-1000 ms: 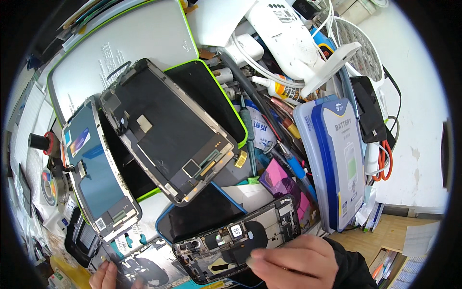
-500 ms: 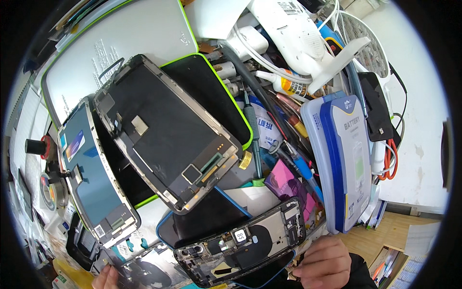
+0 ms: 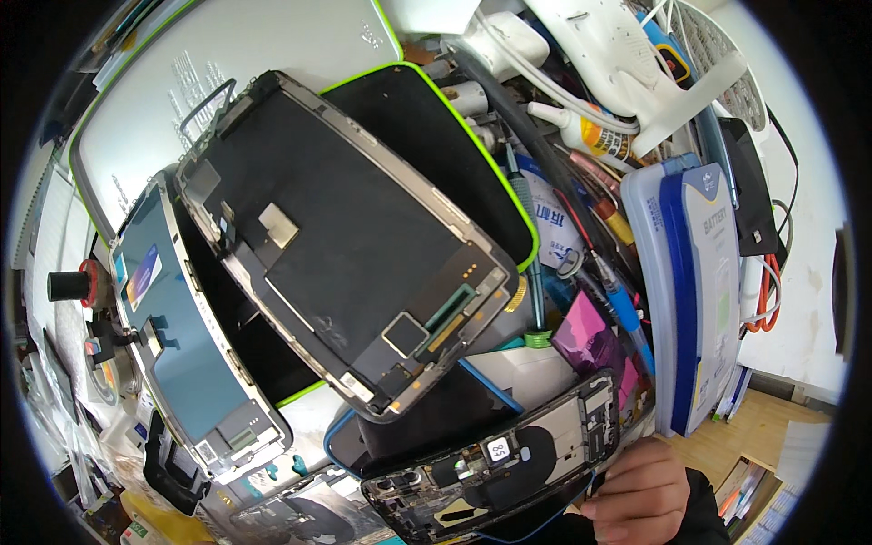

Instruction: The person disassembles a smartphone, removes the battery, and compares internal components with another phone. They handle the battery, motherboard, and casing while working at a cluttered repair bench.

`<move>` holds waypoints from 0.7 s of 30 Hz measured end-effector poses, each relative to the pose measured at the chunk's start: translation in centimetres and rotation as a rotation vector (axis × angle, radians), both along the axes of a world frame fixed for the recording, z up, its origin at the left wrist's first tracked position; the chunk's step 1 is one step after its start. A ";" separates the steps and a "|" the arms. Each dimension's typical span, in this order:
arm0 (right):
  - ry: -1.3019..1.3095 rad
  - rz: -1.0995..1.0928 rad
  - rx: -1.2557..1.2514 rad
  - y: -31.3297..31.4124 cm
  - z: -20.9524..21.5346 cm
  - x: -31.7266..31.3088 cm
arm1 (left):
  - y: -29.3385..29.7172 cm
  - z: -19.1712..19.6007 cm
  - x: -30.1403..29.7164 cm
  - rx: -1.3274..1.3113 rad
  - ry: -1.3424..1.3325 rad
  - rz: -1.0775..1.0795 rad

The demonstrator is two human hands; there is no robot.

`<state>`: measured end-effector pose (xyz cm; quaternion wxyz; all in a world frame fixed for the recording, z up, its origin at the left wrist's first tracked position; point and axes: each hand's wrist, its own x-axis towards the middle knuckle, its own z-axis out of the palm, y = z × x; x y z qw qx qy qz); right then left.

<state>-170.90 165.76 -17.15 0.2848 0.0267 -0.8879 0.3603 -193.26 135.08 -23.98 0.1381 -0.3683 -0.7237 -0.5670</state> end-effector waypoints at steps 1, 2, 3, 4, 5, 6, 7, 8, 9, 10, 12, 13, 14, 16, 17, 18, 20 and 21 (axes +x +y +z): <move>-0.003 -0.003 0.000 0.0 0.0 0.0 | -0.1 -0.1 -0.2 0.002 0.002 -0.011; -0.005 -0.001 0.004 0.0 0.1 0.0 | -0.2 -0.2 -0.2 0.007 0.005 -0.017; -0.010 -0.007 0.005 0.0 0.1 0.0 | -0.2 -0.3 -0.2 0.010 0.007 -0.023; -0.016 -0.012 0.007 -0.1 0.2 -0.1 | -0.3 -0.4 -0.2 0.008 0.007 -0.028; -0.021 -0.016 0.009 -0.1 0.3 -0.1 | -0.3 -0.5 -0.2 0.009 0.006 -0.031; -0.020 -0.023 0.013 -0.2 0.3 -0.2 | -0.3 -0.5 -0.1 0.010 0.006 -0.035; -0.019 -0.030 0.017 -0.3 0.3 -0.3 | -0.3 -0.5 -0.1 0.013 0.005 -0.040; -0.018 -0.038 0.022 -0.3 0.3 -0.3 | -0.3 -0.5 -0.1 0.013 0.007 -0.041; -0.019 -0.031 0.022 -0.3 0.3 -0.4 | -0.3 -0.5 0.0 0.015 0.007 -0.043; -0.020 -0.023 0.021 -0.2 0.3 -0.4 | -0.3 -0.5 -0.1 0.015 0.009 -0.045; -0.016 -0.016 0.019 -0.2 0.2 -0.5 | -0.3 -0.6 0.0 0.016 0.008 -0.048; -0.012 -0.015 0.018 -0.2 0.2 -0.5 | -0.3 -0.6 -0.1 0.016 0.008 -0.051; -0.007 -0.014 0.016 -0.2 0.1 -0.5 | -0.3 -0.6 -0.1 0.015 0.007 -0.052; -0.007 -0.013 0.027 -0.2 0.1 -0.5 | -0.4 -0.6 -0.1 0.017 0.009 -0.054; -0.006 -0.012 0.031 -0.2 0.1 -0.6 | -0.3 -0.6 -0.1 0.016 0.009 -0.059; -0.009 -0.011 0.041 -0.2 0.1 -0.6 | -0.3 -0.6 -0.1 0.015 0.009 -0.059; -0.017 -0.009 0.061 -0.1 0.2 -0.5 | -0.4 -0.6 -0.1 0.016 0.008 -0.061; -0.014 -0.020 0.084 -0.2 0.2 -0.4 | -0.4 -0.7 -0.1 0.017 0.009 -0.063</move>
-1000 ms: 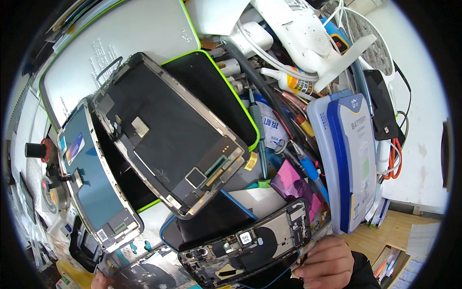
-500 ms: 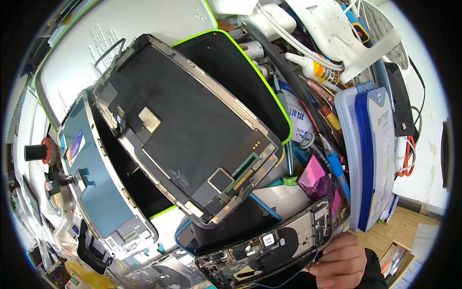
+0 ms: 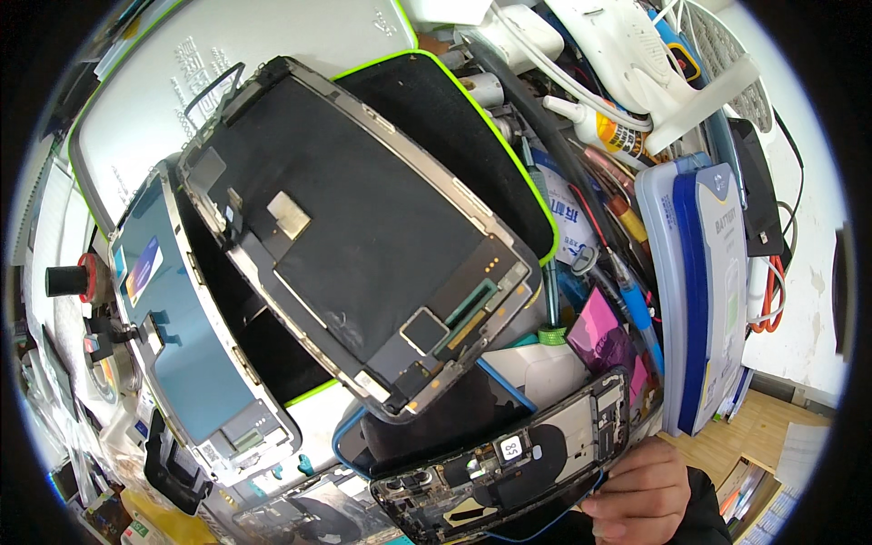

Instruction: The person disassembles a smartphone, removes the battery, and compares internal components with another phone. They handle the battery, motherboard, and casing while working at a cluttered repair bench.

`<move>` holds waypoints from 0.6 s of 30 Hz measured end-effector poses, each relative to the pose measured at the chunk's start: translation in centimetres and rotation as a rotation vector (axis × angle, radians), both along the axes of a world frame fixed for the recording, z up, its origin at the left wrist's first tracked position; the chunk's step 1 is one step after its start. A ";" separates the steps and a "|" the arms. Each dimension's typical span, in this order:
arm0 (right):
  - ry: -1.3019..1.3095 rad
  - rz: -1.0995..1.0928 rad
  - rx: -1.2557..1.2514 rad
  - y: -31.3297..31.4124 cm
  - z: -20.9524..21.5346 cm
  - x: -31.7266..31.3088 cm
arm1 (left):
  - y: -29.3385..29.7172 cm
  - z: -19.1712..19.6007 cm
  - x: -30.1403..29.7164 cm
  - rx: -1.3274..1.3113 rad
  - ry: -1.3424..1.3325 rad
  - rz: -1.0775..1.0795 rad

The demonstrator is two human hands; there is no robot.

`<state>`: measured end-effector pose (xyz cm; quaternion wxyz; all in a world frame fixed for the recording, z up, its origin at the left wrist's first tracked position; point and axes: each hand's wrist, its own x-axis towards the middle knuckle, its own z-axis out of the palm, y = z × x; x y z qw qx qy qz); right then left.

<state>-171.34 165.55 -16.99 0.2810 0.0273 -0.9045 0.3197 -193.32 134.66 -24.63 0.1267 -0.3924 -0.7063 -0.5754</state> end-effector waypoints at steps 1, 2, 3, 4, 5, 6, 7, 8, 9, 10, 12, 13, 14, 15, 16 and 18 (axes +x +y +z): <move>0.003 -0.011 0.024 -0.1 -0.1 0.1 | 0.0 0.0 0.0 0.002 0.001 -0.005; 0.007 -0.020 0.051 -0.2 -0.1 0.1 | 0.0 0.0 0.0 0.005 0.003 -0.006; 0.010 -0.016 0.037 -0.2 -0.2 0.1 | 0.0 -0.1 0.0 0.006 0.005 -0.011; 0.014 -0.012 0.023 -0.1 -0.3 0.1 | -0.1 0.0 0.0 0.012 0.008 -0.016; 0.021 -0.004 0.010 -0.1 -0.2 0.0 | -0.3 0.0 0.2 0.015 0.015 -0.020; -0.003 -0.064 -0.043 -0.5 0.0 -0.1 | -0.4 0.2 0.2 0.002 0.014 -0.020; 0.010 -0.098 -0.021 -0.7 -0.2 0.1 | -0.5 0.2 0.6 0.020 0.016 -0.022; 0.029 -0.132 0.008 -1.0 -0.7 0.4 | -0.4 0.4 0.6 0.005 0.007 -0.016; 0.048 -0.167 0.036 -1.1 -0.9 0.6 | -0.4 0.6 0.6 -0.011 -0.004 -0.008; 0.031 -0.100 0.085 -0.6 -0.7 0.8 | -0.4 0.8 0.7 -0.027 -0.016 -0.001; -0.046 -0.109 0.034 -0.6 -0.2 1.7 | -0.2 1.0 0.6 -0.086 0.064 0.025; -0.073 -0.112 0.029 -0.6 0.2 1.4 | -0.4 1.1 0.7 -0.119 0.102 0.042; -0.063 -0.124 0.045 -0.6 0.2 1.4 | -1.2 0.6 0.2 -0.013 0.062 -0.095; -0.065 -0.126 0.058 -0.5 0.5 1.0 | -3.1 -1.4 1.2 0.028 -0.091 0.025; -0.067 -0.123 0.070 -0.6 0.8 0.4 | -2.1 -1.0 1.4 0.018 -0.056 0.086; -0.060 -0.146 0.054 -0.8 0.7 0.2 | -1.0 -0.2 0.9 -0.024 -0.016 0.099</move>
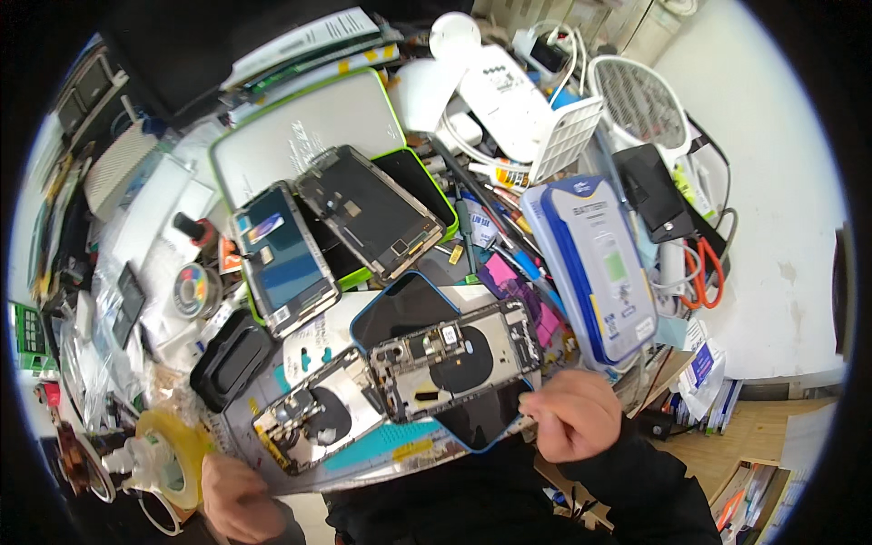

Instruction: The person disassembles a smartphone, removes the battery, and compares internal components with another phone. They handle the battery, motherboard, and casing while working at a cluttered repair bench.

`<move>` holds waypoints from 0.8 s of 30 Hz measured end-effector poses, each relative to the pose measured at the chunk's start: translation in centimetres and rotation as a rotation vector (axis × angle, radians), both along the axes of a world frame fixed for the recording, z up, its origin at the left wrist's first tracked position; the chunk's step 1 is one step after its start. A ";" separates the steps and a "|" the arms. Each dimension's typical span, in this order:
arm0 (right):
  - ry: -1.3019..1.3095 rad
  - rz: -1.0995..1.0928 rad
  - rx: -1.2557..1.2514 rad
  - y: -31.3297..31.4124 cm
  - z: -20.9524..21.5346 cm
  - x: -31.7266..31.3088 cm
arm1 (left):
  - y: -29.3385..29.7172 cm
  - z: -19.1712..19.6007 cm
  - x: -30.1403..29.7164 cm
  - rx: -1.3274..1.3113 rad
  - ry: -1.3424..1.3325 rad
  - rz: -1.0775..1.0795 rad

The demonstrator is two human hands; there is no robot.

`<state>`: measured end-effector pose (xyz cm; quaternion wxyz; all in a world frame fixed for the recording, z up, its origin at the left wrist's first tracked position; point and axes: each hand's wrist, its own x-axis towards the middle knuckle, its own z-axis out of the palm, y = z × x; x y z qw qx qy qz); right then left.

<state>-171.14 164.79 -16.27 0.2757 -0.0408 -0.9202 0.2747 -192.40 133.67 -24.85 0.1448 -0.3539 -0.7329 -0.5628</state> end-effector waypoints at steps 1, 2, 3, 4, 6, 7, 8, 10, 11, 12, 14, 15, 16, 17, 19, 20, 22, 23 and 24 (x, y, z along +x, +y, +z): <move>-0.039 -0.024 0.002 0.1 0.6 0.3 | 0.3 -0.3 0.1 0.060 -0.041 0.015; -0.026 -0.051 -0.009 -0.3 0.5 0.0 | 0.1 -0.2 0.3 0.136 -0.144 0.022; -0.013 -0.076 -0.021 -0.7 0.6 -0.4 | -0.1 -0.2 0.4 0.213 -0.246 0.027; -0.045 -0.106 -0.044 -1.1 1.1 -0.6 | -0.1 -0.2 0.0 0.244 -0.230 0.029; 0.011 -0.095 0.062 -1.6 1.6 -1.3 | -0.2 -0.1 0.2 0.313 -0.343 0.067; 0.042 -0.088 0.114 -1.8 2.1 -1.8 | -0.3 0.0 0.3 0.348 -0.398 0.085; 0.039 -0.073 0.132 -1.9 2.5 -1.6 | -0.8 -0.3 0.2 0.322 -0.437 0.056; 0.018 -0.094 0.185 -2.3 4.6 -1.2 | -0.6 -1.1 0.2 0.297 -0.446 0.024; 0.014 -0.097 0.207 -2.5 5.4 -1.1 | -0.6 -0.8 0.4 0.280 -0.459 0.031; 0.038 -0.091 0.241 -2.6 5.8 -0.9 | -0.5 -0.2 0.3 0.249 -0.337 -0.006; 0.022 -0.103 0.272 -3.1 6.3 -0.1 | -0.7 1.1 0.2 0.090 -0.277 -0.043; 0.009 -0.105 0.287 -3.5 6.2 0.0 | -0.6 1.6 -0.1 0.002 -0.132 -0.044; -0.020 -0.104 0.305 -4.1 6.3 0.2 | -0.4 2.3 -0.5 -0.082 -0.014 -0.067; -0.044 -0.088 0.314 -4.6 6.2 0.4 | -0.4 3.0 -0.6 -0.167 0.100 -0.094; -0.092 -0.058 0.334 -5.3 5.9 1.1 | -0.1 3.6 -0.3 -0.300 0.103 -0.123; -0.121 -0.043 0.272 -5.8 5.5 1.4 | -0.1 3.6 -0.1 -0.326 0.093 -0.125; -0.143 -0.005 0.219 -6.8 4.8 1.7 | -0.2 3.3 -0.1 -0.346 0.084 -0.123; -0.156 0.008 0.183 -7.4 4.5 1.8 | -0.3 2.9 -0.2 -0.351 0.085 -0.126; -0.169 0.017 0.133 -7.9 4.2 1.7 | -0.5 2.7 -0.2 -0.355 0.087 -0.130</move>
